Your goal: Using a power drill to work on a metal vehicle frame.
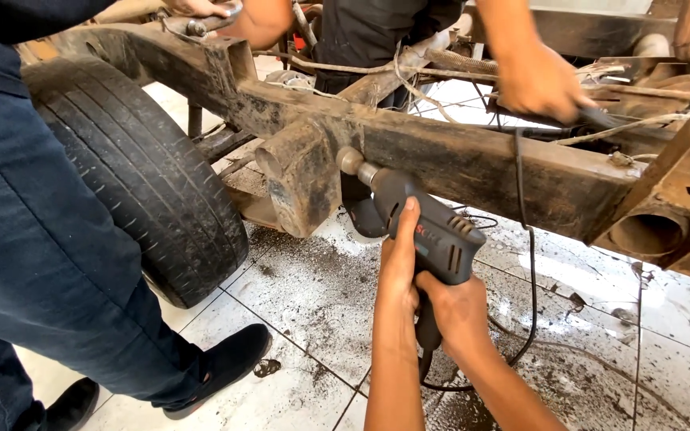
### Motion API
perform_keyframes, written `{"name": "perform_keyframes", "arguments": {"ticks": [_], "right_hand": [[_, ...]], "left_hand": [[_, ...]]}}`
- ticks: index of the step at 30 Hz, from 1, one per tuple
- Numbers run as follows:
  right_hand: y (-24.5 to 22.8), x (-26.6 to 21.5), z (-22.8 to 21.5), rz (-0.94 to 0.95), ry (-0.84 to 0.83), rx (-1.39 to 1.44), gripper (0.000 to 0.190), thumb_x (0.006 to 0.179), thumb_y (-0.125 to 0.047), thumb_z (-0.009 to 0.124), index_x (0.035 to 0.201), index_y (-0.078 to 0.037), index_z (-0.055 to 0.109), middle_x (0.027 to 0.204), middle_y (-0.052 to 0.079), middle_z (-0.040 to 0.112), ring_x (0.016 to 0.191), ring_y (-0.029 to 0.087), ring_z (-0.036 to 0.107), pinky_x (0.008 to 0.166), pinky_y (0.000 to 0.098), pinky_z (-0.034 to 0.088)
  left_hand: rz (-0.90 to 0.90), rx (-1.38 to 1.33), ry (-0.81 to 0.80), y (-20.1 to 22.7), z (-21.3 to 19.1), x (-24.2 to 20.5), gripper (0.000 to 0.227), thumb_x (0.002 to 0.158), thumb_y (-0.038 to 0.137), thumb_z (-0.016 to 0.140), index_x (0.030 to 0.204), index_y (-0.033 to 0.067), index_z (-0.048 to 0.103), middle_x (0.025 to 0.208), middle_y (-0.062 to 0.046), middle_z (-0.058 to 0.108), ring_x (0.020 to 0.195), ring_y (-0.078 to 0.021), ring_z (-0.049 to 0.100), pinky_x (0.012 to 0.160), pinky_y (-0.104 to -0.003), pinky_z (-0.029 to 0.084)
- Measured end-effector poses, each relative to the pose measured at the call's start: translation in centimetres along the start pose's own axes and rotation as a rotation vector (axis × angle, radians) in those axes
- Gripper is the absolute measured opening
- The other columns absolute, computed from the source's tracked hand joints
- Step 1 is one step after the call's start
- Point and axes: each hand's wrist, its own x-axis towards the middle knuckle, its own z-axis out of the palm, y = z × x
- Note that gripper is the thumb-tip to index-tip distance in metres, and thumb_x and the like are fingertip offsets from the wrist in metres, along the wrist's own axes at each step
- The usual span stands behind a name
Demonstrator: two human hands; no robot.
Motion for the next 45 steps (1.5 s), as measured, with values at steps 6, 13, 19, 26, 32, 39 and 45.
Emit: {"name": "perform_keyframes", "arguments": {"ticks": [6,13,19,26,32,39,45], "right_hand": [[-1.0,-0.1,0.6,0.004,0.025,0.002,0.013,0.077,-0.001,0.067,0.086,0.008,0.068,0.073,0.012,0.068,0.057,0.020,0.061,0.053,0.0357,0.049],[-1.3,-0.3,-0.8,-0.099,0.059,0.008,0.014,0.079,-0.001,0.069,0.089,0.009,0.070,0.076,0.010,0.069,0.060,0.018,0.062,0.055,0.0346,0.049],[-2.5,-2.1,-2.4,-0.132,0.106,-0.043,0.015,0.079,-0.002,0.068,0.091,0.006,0.071,0.076,0.010,0.072,0.060,0.017,0.064,0.056,0.0341,0.051],[-5.6,-2.4,-4.1,-0.222,0.123,-0.294,0.014,0.081,-0.006,0.068,0.085,0.007,0.071,0.070,0.011,0.072,0.059,0.017,0.063,0.054,0.0346,0.050],[-6.4,-2.3,-3.6,-0.163,0.072,-0.263,0.019,0.079,-0.009,0.068,0.084,0.009,0.072,0.068,0.014,0.071,0.055,0.020,0.064,0.051,0.0371,0.050],[-8.1,-2.2,-3.0,-0.327,0.043,-0.370,0.018,0.080,-0.010,0.067,0.085,0.007,0.072,0.067,0.011,0.071,0.057,0.017,0.064,0.052,0.0341,0.050],[-8.1,-1.4,-3.1,-0.250,0.093,-0.417,0.019,0.080,-0.011,0.068,0.085,0.008,0.072,0.066,0.013,0.071,0.055,0.020,0.066,0.052,0.0355,0.050]], "left_hand": [[0.056,0.039,0.014,0.8,0.9,-0.1,0.090,0.073,0.063,0.073,0.138,0.0029,0.056,0.129,-0.015,0.067,0.120,-0.0273,0.065,0.102,-0.043,0.052],[0.128,0.159,-0.086,0.5,2.2,-0.8,0.092,0.073,0.069,0.070,0.131,-0.0027,0.064,0.122,-0.020,0.070,0.118,-0.0303,0.066,0.102,-0.042,0.050],[0.060,0.155,-0.145,0.4,4.0,-3.1,0.091,0.074,0.068,0.070,0.131,-0.0025,0.063,0.123,-0.018,0.071,0.115,-0.0283,0.067,0.101,-0.040,0.050],[0.026,0.040,-0.204,0.9,6.6,-4.2,0.086,0.079,0.066,0.067,0.134,-0.0001,0.062,0.127,-0.014,0.069,0.116,-0.0241,0.065,0.098,-0.037,0.050],[-0.006,-0.019,-0.222,1.2,6.6,-3.5,0.087,0.080,0.067,0.066,0.136,0.0007,0.060,0.129,-0.015,0.068,0.115,-0.0251,0.067,0.098,-0.038,0.052],[-0.025,-0.083,-0.311,0.9,6.9,-1.2,0.094,0.077,0.073,0.065,0.136,0.0007,0.059,0.129,-0.014,0.068,0.115,-0.0236,0.066,0.099,-0.036,0.052],[-0.018,-0.102,-0.324,0.6,7.1,-0.4,0.095,0.076,0.072,0.069,0.137,0.0002,0.059,0.130,-0.014,0.067,0.116,-0.0240,0.065,0.099,-0.036,0.051]]}}
